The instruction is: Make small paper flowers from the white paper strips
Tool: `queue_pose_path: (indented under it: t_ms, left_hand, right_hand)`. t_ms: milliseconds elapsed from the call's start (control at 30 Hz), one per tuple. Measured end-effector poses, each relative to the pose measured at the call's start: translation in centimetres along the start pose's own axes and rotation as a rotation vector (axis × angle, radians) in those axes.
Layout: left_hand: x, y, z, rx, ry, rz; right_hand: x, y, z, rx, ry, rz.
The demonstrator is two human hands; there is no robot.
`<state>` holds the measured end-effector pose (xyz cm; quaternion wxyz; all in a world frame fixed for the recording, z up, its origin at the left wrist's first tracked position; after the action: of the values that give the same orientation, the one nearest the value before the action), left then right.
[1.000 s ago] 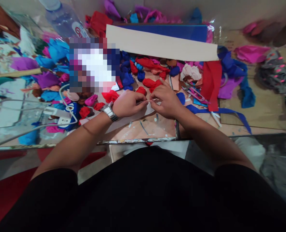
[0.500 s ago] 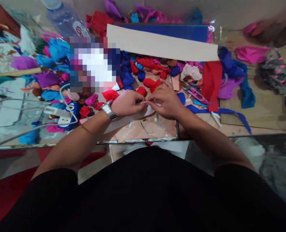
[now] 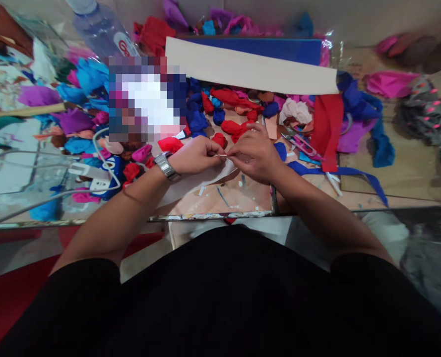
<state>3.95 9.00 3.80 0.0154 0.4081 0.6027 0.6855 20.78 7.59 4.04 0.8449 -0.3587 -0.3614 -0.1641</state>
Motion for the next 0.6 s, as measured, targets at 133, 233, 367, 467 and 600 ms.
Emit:
queue_pose_path:
  t_ms: [133, 233, 367, 467, 600]
  left_hand:
    - [0.00, -0.06, 0.08, 0.016, 0.003, -0.047]
    - [-0.03, -0.11, 0.19, 0.009, 0.020, -0.072]
    - [0.00, -0.47, 0.29, 0.015, 0.051, -0.109]
    - [0.19, -0.49, 0.28, 0.010, 0.079, -0.086]
    - [0.28, 0.07, 0.19, -0.035, 0.103, 0.010]
  right_hand:
    - [0.10, -0.35, 0.11, 0.022, 0.006, -0.009]
    - [0.28, -0.61, 0.13, 0.027, 0.006, -0.016]
    - [0.49, -0.73, -0.01, 0.026, 0.004, -0.016]
    - [0.51, -0.66, -0.11, 0.023, 0.005, -0.009]
    - [0.40, -0.61, -0.13, 0.017, 0.007, -0.018]
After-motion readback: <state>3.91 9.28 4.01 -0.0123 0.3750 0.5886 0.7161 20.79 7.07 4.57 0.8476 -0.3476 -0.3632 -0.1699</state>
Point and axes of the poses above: each hand's wrist, its own z-axis towards the middle knuckle, its own x-axis out of the back of the hand, y = z × x, the point moved 6 cm from there along z, towards the middle knuckle, and after that the axes turned 6 degrees about y, right-handed, at the moved point
